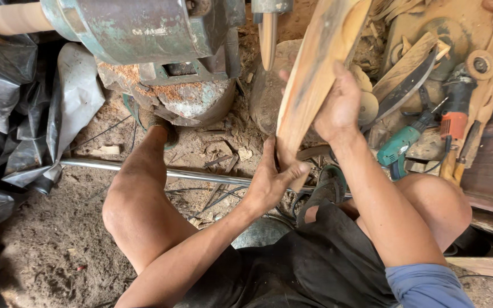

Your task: The person shapes a wooden piece using a grinding machine, repeatedly pressing the edges and surfaces against the rotating wheel. The person then uses an angle grinder to smooth the surface of the wood.

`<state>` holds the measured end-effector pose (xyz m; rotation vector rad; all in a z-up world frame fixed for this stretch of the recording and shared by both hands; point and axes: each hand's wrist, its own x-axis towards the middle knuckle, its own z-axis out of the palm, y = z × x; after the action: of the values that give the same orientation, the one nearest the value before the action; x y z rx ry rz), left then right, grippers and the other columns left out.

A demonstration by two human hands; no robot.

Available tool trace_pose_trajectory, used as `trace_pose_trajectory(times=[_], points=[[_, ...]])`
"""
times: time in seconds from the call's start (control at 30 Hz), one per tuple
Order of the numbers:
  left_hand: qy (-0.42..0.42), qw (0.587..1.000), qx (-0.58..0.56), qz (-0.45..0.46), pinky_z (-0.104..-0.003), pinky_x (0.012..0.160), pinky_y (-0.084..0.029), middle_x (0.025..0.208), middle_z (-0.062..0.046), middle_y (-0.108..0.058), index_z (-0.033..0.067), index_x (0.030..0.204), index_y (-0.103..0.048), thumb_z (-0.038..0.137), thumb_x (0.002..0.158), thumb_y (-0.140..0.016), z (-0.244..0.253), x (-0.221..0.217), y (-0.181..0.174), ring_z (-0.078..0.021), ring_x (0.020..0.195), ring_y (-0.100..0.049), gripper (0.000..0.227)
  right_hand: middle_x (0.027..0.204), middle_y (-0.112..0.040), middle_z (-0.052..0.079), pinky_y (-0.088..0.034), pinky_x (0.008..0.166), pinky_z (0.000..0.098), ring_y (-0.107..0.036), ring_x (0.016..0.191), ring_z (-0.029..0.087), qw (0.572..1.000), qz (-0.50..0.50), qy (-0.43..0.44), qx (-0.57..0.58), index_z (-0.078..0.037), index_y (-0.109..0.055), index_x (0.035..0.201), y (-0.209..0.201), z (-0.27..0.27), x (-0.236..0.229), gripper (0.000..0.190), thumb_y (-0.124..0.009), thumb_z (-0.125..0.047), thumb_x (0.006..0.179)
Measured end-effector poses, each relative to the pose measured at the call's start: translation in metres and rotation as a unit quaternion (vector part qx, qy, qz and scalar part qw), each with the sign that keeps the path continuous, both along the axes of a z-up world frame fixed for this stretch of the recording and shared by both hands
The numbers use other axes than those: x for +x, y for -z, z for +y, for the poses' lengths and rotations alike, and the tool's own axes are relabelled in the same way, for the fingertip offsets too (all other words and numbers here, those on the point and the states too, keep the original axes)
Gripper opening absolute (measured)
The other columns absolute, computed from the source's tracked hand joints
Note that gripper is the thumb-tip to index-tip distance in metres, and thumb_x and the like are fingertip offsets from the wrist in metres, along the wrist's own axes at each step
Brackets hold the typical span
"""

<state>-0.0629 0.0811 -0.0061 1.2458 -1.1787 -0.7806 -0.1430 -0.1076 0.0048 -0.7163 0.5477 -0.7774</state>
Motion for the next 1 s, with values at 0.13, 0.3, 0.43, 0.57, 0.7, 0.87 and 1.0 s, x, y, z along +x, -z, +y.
trace_pose_trajectory(times=[0.13,0.3,0.43,0.57,0.7,0.87,1.0], points=[[0.052,0.93,0.291,0.22,-0.041,0.084,-0.06,0.103,-0.016,-0.071,-0.0016,0.138,-0.052,0.022,0.096,-0.064,-0.003,0.005,-0.01,-0.0231,0.093,-0.067,0.05,0.146,-0.061,0.02,-0.055,0.106,0.058,-0.065,0.129,0.04,0.999,-0.038,0.001,0.002,-0.007,-0.045,0.157,-0.021,-0.002,-0.015,0.076,-0.029,-0.059,0.104],[0.075,0.924,0.232,0.295,-0.035,0.091,-0.061,0.107,-0.012,-0.071,-0.0002,0.136,-0.054,0.014,0.099,-0.062,-0.006,0.004,-0.024,-0.0193,0.099,-0.07,0.041,0.147,-0.062,0.021,-0.059,0.101,0.0556,-0.067,0.127,0.039,0.999,-0.052,0.002,0.011,-0.006,-0.044,0.157,-0.029,-0.004,-0.02,0.077,-0.022,-0.059,0.107],[0.09,0.915,0.217,0.328,-0.034,0.09,-0.063,0.109,-0.012,-0.069,-0.0022,0.133,-0.058,0.011,0.102,-0.06,-0.009,0.001,-0.026,-0.0169,0.1,-0.067,0.033,0.147,-0.062,0.022,-0.06,0.098,0.0529,-0.068,0.124,0.037,0.999,-0.047,0.0,-0.011,-0.005,-0.042,0.159,-0.028,-0.008,-0.024,0.078,-0.021,-0.059,0.108],[0.089,0.912,0.228,0.33,-0.033,0.086,-0.062,0.11,-0.01,-0.068,-0.0008,0.132,-0.058,0.01,0.103,-0.059,-0.012,0.0,-0.026,-0.0162,0.1,-0.067,0.032,0.147,-0.062,0.024,-0.061,0.095,0.052,-0.068,0.122,0.036,0.998,-0.06,0.003,-0.031,-0.003,-0.043,0.159,-0.029,-0.008,-0.025,0.077,-0.02,-0.058,0.109],[0.088,0.912,0.239,0.32,-0.032,0.083,-0.062,0.109,-0.01,-0.069,-0.0002,0.132,-0.06,0.011,0.102,-0.059,-0.016,0.0,-0.029,-0.0164,0.099,-0.067,0.031,0.147,-0.062,0.024,-0.062,0.095,0.0512,-0.069,0.121,0.035,0.998,-0.044,0.006,-0.042,-0.004,-0.043,0.159,-0.031,-0.009,-0.026,0.077,-0.019,-0.057,0.108],[0.097,0.908,0.258,0.315,-0.032,0.082,-0.062,0.109,-0.009,-0.071,0.0004,0.13,-0.061,0.012,0.103,-0.058,-0.017,0.001,-0.03,-0.0161,0.097,-0.07,0.03,0.146,-0.062,0.023,-0.063,0.091,0.0492,-0.071,0.117,0.035,0.998,-0.026,-0.003,-0.053,-0.006,-0.043,0.158,-0.031,-0.01,-0.028,0.078,-0.018,-0.059,0.107],[0.106,0.912,0.236,0.319,-0.032,0.081,-0.061,0.109,-0.01,-0.07,0.0001,0.13,-0.06,0.012,0.104,-0.059,-0.02,-0.001,-0.029,-0.0153,0.096,-0.068,0.029,0.147,-0.063,0.024,-0.063,0.092,0.048,-0.071,0.117,0.035,0.997,-0.005,-0.006,-0.077,-0.005,-0.044,0.16,-0.03,-0.01,-0.03,0.081,-0.018,-0.061,0.106]])
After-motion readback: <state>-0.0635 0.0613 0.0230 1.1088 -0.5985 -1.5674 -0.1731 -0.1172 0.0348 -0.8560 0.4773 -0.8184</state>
